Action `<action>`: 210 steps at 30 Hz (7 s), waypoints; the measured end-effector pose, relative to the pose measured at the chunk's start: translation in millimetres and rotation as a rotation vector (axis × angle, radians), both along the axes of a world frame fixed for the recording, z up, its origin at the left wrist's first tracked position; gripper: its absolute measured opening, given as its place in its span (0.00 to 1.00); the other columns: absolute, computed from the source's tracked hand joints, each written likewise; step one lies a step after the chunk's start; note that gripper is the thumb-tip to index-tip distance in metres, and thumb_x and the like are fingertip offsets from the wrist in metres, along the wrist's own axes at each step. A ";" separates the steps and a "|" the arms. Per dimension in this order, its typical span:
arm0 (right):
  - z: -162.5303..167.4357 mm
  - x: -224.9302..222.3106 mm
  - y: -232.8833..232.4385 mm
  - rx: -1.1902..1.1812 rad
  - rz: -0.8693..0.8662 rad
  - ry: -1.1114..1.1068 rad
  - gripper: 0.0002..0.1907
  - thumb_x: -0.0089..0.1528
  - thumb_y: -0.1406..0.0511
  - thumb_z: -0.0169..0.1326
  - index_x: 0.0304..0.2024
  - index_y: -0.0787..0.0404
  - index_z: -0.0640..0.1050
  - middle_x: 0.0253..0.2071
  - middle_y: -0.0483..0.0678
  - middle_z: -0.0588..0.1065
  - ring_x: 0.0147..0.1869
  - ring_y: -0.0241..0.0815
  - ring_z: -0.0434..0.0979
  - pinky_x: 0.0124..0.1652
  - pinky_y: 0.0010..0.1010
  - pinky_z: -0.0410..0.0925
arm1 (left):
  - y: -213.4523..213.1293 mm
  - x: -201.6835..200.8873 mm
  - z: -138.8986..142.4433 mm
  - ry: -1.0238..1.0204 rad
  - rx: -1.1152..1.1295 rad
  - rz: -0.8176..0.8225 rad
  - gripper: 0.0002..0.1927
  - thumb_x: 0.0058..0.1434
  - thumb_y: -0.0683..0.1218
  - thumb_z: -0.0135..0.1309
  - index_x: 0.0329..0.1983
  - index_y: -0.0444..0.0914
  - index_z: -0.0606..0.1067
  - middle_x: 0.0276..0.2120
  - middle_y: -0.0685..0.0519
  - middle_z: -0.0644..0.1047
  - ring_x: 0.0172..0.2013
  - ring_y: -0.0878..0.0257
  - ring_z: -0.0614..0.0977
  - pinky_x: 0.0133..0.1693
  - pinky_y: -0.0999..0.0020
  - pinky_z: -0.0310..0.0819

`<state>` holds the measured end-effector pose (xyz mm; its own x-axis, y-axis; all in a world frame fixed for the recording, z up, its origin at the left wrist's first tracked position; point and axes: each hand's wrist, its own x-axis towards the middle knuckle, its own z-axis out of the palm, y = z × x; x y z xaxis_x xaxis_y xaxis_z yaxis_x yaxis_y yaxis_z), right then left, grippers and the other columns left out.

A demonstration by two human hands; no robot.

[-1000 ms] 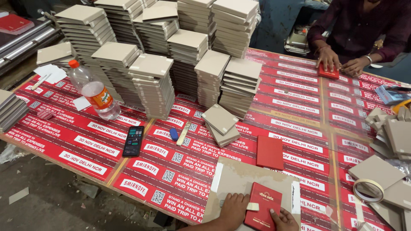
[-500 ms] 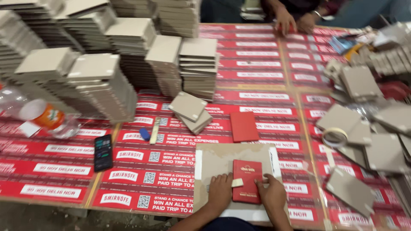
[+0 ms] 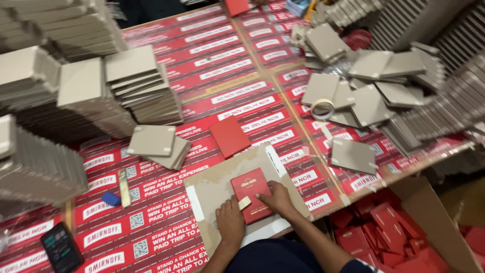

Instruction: The person assembles small red boxes by folding flaps and securing them with adhesive tape. They repeatedly pick up a red box, fold its sides, apply tape to seal the edges, and place the finished box on the table. The process is repeated for multiple boxes throughout the clip.

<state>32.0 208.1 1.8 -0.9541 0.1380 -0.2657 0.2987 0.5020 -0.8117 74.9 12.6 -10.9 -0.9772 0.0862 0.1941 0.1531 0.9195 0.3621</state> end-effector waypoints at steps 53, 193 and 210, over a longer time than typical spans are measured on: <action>6.2 2.5 7.8 -0.704 -0.145 -0.222 0.12 0.64 0.69 0.57 0.46 0.72 0.75 0.39 0.56 0.83 0.38 0.38 0.84 0.39 0.28 0.78 | -1.1 0.3 26.5 -0.001 0.162 -0.012 0.19 0.51 0.40 0.58 0.47 0.36 0.75 0.35 0.48 0.79 0.38 0.51 0.79 0.42 0.54 0.67; 14.1 -33.3 -3.9 -0.672 -0.158 -0.181 0.11 0.68 0.67 0.54 0.45 0.72 0.77 0.36 0.52 0.81 0.36 0.36 0.81 0.36 0.25 0.74 | -37.6 -73.3 58.3 -0.283 0.356 0.298 0.16 0.68 0.46 0.48 0.54 0.33 0.72 0.33 0.35 0.80 0.36 0.35 0.82 0.39 0.42 0.76; 13.5 -33.6 -24.6 -1.104 -0.422 0.027 0.13 0.67 0.75 0.50 0.54 0.69 0.70 0.51 0.56 0.77 0.51 0.44 0.81 0.53 0.37 0.76 | 13.8 -27.6 32.9 -0.184 0.380 -0.089 0.19 0.67 0.47 0.50 0.59 0.38 0.70 0.26 0.39 0.80 0.27 0.39 0.82 0.30 0.44 0.74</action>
